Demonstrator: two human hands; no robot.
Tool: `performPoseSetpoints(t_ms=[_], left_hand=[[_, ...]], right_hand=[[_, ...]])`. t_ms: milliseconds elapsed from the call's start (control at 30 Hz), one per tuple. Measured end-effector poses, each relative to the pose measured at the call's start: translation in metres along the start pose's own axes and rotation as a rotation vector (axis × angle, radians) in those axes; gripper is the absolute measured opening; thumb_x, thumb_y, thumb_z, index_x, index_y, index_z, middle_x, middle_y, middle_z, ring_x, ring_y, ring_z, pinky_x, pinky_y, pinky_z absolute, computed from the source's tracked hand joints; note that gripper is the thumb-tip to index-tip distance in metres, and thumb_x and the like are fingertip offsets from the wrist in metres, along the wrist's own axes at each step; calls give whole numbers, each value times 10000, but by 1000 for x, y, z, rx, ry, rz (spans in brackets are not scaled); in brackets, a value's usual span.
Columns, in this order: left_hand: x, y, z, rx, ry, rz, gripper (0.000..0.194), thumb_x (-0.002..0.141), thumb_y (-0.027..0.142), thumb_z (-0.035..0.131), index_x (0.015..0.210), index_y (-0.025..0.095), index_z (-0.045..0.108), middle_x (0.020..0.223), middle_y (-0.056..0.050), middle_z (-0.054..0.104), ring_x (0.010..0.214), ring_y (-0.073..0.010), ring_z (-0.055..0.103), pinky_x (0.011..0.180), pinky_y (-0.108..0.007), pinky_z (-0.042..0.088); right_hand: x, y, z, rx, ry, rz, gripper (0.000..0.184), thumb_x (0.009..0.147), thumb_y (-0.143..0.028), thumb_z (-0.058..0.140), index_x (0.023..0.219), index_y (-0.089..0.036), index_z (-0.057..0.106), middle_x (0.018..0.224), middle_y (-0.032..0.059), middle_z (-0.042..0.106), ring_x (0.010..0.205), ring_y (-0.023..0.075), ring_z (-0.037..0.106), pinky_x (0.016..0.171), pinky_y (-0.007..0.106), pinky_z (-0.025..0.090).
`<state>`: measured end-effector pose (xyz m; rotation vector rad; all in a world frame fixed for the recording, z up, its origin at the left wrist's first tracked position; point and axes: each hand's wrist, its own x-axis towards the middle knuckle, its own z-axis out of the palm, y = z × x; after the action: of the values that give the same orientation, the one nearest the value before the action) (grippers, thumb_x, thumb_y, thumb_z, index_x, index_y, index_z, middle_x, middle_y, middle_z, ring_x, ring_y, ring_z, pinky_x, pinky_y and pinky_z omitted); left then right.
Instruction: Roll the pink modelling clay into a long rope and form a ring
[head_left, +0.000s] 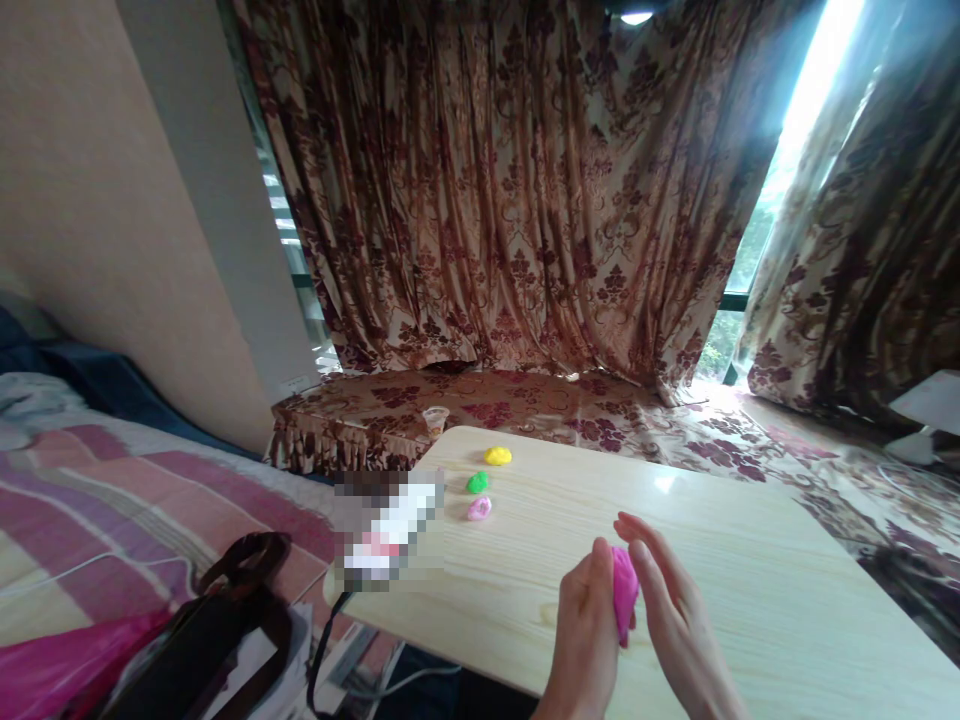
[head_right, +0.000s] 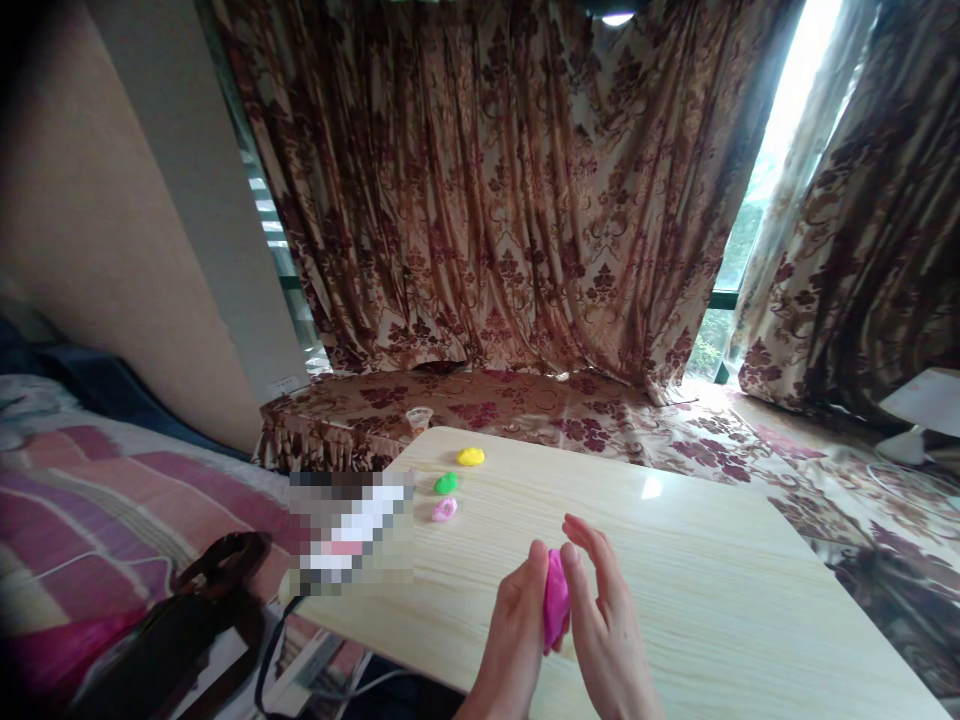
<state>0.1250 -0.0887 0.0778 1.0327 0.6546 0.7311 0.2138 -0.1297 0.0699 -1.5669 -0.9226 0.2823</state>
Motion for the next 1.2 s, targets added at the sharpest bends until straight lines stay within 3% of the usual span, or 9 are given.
performPoseSetpoints(t_ms=[67,167,300,433,567,800,967,1100,1200], left_hand=[[-1,0,2,-10,-28,-9,497,785,606,488,880,146,653,815,-72,673,759,-188,587,617,-247,402],[7,-3,5,-129,-123,-30,584,779,607,496,1167,176,570,1163,-97,608,1037,-245,549,775,-280,416],[36,-5,-5,-215,-130,-70,579,797,604,472,1157,156,537,1161,-134,586,969,-247,577,756,-312,436],[63,-7,-18,-346,11,-231,483,850,537,433,1070,116,521,1058,-149,588,904,-224,589,734,-308,448],[74,-5,-17,-478,-27,-293,408,877,473,428,1025,106,530,1005,-133,594,957,-220,590,810,-299,443],[69,3,-14,-694,-211,-301,531,863,541,403,1147,112,536,1158,-138,590,1120,-265,534,983,-375,374],[68,1,-17,-686,-273,-248,543,856,539,408,1176,134,576,1209,-129,580,1229,-293,445,1053,-401,298],[82,13,-29,-652,-269,-164,536,862,532,398,1242,181,541,1330,-77,501,1336,-241,299,1097,-365,223],[83,10,-31,-602,-279,-136,592,842,579,393,1248,173,539,1380,-69,448,1374,-228,204,1108,-359,191]], right_hand=[[6,3,3,74,20,65,440,814,-527,527,1107,-205,590,1133,88,630,1048,260,578,803,325,506],[15,5,4,208,31,121,376,800,-506,566,997,-190,607,1046,90,656,919,244,625,678,280,527],[24,3,1,411,109,169,297,785,-442,622,965,-211,575,975,56,657,831,204,630,639,254,512],[28,1,9,511,85,215,283,797,-467,599,787,-187,562,557,-18,569,438,106,484,388,184,366],[22,-2,30,439,31,156,500,900,-501,400,512,-188,433,365,-38,386,348,84,334,375,201,316],[24,0,49,-53,17,-218,352,895,-418,409,680,-216,600,720,49,611,742,217,577,792,371,452],[40,17,44,-258,34,-340,352,928,-319,310,1198,-234,520,1320,96,438,1263,310,331,1012,541,258],[22,30,66,-294,-12,-500,495,933,-396,281,1408,-255,277,1445,79,319,1328,335,247,1042,557,203],[23,36,72,-310,-3,-551,527,927,-448,264,1420,-263,271,1435,68,352,1328,337,254,1052,561,176]])
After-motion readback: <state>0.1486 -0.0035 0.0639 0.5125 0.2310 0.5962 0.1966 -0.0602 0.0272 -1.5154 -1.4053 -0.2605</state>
